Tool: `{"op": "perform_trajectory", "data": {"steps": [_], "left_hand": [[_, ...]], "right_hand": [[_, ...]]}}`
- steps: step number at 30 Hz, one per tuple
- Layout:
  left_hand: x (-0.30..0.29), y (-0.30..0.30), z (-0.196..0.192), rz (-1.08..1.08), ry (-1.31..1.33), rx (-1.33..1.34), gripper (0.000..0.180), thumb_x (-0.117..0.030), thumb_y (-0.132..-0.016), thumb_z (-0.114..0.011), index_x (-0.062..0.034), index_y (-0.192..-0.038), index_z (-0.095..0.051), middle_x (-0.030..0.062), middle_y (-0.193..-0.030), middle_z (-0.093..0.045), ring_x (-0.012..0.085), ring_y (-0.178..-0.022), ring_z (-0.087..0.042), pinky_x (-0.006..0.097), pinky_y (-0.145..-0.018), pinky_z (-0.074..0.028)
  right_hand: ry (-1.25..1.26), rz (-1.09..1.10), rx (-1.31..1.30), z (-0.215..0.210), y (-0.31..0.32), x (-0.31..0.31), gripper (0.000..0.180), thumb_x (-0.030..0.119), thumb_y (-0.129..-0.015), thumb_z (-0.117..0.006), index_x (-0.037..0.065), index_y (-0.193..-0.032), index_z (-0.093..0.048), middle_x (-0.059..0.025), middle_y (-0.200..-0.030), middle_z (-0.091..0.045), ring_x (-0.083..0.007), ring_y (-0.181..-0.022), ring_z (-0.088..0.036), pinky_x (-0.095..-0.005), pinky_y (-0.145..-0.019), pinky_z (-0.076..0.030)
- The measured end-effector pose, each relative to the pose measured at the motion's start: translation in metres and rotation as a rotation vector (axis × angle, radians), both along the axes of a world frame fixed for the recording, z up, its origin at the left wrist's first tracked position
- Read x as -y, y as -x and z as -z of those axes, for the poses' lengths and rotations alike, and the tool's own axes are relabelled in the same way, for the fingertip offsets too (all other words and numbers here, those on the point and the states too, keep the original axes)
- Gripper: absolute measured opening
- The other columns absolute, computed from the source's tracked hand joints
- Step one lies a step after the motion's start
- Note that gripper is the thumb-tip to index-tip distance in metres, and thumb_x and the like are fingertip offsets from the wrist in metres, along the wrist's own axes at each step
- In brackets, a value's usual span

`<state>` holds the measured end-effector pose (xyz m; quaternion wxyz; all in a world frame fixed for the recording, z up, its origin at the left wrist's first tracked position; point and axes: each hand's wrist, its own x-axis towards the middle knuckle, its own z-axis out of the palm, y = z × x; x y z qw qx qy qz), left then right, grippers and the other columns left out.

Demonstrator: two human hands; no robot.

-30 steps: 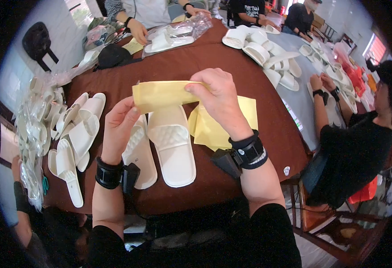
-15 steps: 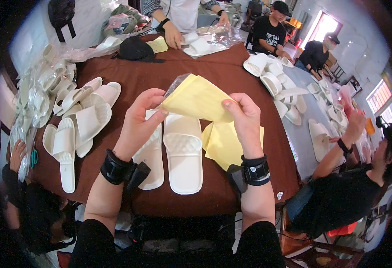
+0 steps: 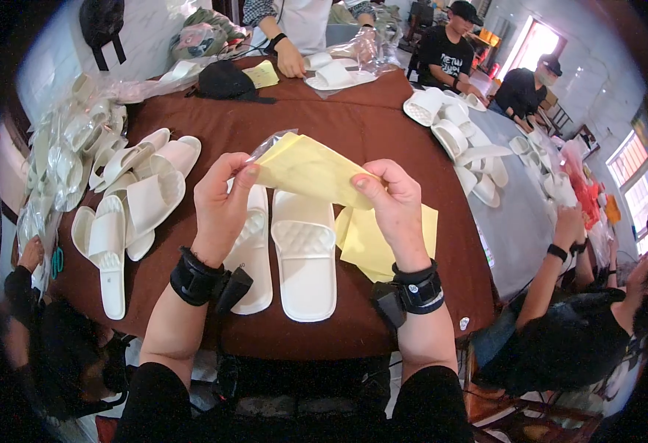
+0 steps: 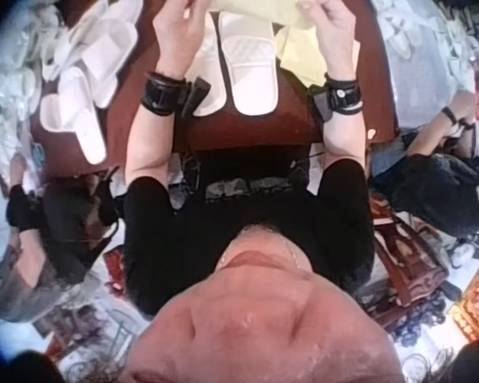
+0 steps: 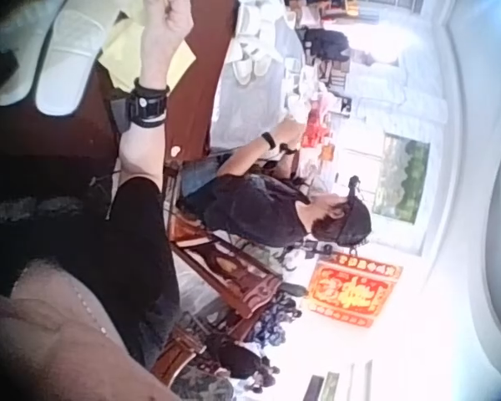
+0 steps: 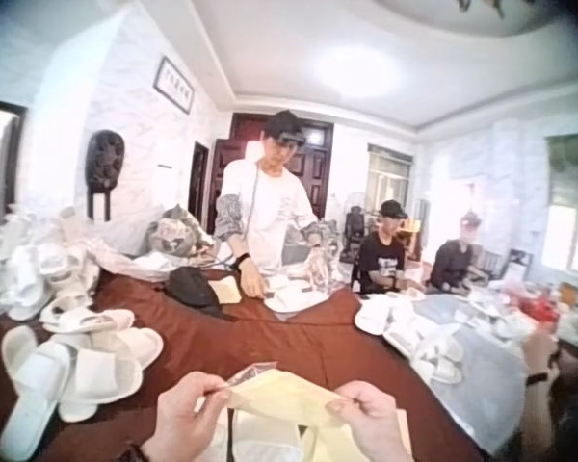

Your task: Applying size labels to sandals at a workshop table.

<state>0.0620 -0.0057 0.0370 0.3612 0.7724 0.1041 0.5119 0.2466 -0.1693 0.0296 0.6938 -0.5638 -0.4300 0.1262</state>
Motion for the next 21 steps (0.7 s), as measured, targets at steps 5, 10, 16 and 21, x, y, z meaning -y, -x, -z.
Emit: {"op": "perform_trajectory", "data": {"steps": [5,10,16,21], "left_hand": [[0.003,-0.010,0.000,-0.068,-0.041,-0.001,0.007,-0.002,-0.092,-0.058,0.0004,-0.098,-0.061,0.0105,-0.089,-0.064,0.0205,-0.083,-0.063,0.030,-0.076,-0.050],[-0.011,0.001,0.016,-0.076,-0.007,-0.058,0.022,-0.004,-0.095,-0.056,0.0012,-0.116,-0.057,0.0117,-0.106,-0.063,0.0205,-0.095,-0.062,0.032,-0.085,-0.050],[-0.008,-0.007,0.013,-0.187,-0.262,-0.047,0.013,-0.002,-0.091,-0.059,-0.0001,-0.104,-0.056,0.0092,-0.092,-0.056,0.0196,-0.082,-0.055,0.030,-0.071,-0.047],[-0.010,-0.006,0.012,-0.206,-0.246,-0.062,0.012,-0.002,-0.091,-0.059,0.0000,-0.102,-0.057,0.0083,-0.088,-0.054,0.0192,-0.076,-0.053,0.030,-0.066,-0.045]], "right_hand": [[-0.060,0.042,0.018,-0.002,0.002,0.004,0.006,0.004,-0.085,-0.069,0.001,-0.089,-0.065,0.0008,-0.084,-0.064,-0.0062,-0.077,-0.058,-0.0223,-0.071,-0.048],[-0.071,0.040,0.128,0.000,0.005,-0.001,0.009,0.007,-0.083,-0.072,0.002,-0.088,-0.066,-0.0035,-0.083,-0.063,-0.0103,-0.077,-0.058,-0.0260,-0.070,-0.047],[-0.094,0.006,0.160,-0.004,0.000,0.012,0.010,0.003,-0.085,-0.071,0.004,-0.091,-0.063,-0.0007,-0.091,-0.058,-0.0085,-0.083,-0.055,-0.0243,-0.073,-0.045],[-0.129,0.036,0.334,-0.008,0.006,0.007,0.010,0.005,-0.082,-0.073,0.005,-0.087,-0.064,-0.0010,-0.086,-0.061,-0.0132,-0.082,-0.056,-0.0285,-0.076,-0.044]]}}
